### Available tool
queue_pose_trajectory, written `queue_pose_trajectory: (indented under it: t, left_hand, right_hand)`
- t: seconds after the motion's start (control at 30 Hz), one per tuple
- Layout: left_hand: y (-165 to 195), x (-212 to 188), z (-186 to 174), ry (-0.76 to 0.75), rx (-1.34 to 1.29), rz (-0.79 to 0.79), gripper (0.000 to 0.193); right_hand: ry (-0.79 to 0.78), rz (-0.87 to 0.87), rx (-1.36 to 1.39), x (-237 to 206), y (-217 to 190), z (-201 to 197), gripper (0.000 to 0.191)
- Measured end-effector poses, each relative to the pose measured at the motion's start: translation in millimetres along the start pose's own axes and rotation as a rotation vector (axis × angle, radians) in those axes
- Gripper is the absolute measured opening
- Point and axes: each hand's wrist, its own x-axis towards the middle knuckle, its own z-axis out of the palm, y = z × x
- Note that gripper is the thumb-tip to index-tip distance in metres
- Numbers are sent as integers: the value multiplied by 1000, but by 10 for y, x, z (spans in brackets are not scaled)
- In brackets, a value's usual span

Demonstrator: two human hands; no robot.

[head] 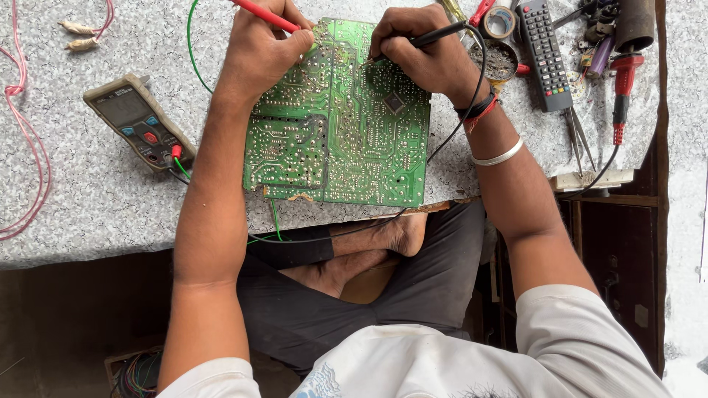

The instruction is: The person sits on the floor at a repair bench and tests a large green circuit board using a multimeter, touching the red and black probes to different points on the board's solder side. They reposition the board and move the probes repeatedly to check various components and connections.

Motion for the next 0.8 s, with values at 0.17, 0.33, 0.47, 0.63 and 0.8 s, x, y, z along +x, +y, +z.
queue_pose_trajectory:
  t: [0.17, 0.33, 0.47, 0.63, 0.8]
  left_hand:
    - [-7, -7, -21, 0, 12, -34, 11]
    - [-3, -8, -25, -5, -45, -84, 10]
    - [12, -10, -28, 6, 25, 3, 10]
    - [28, 6, -31, -13, -56, -115, 10]
    - [-7, 1, -38, 6, 46, 10, 11]
  right_hand:
    - [2, 7, 2, 18, -7, 15, 18]
    - [3, 32, 4, 19, -11, 19, 19]
    - [-1, 13, 12, 19, -10, 19, 17]
    - [-5, 19, 11, 27, -6, 14, 16]
    - [-1, 25, 27, 37, -19, 27, 15]
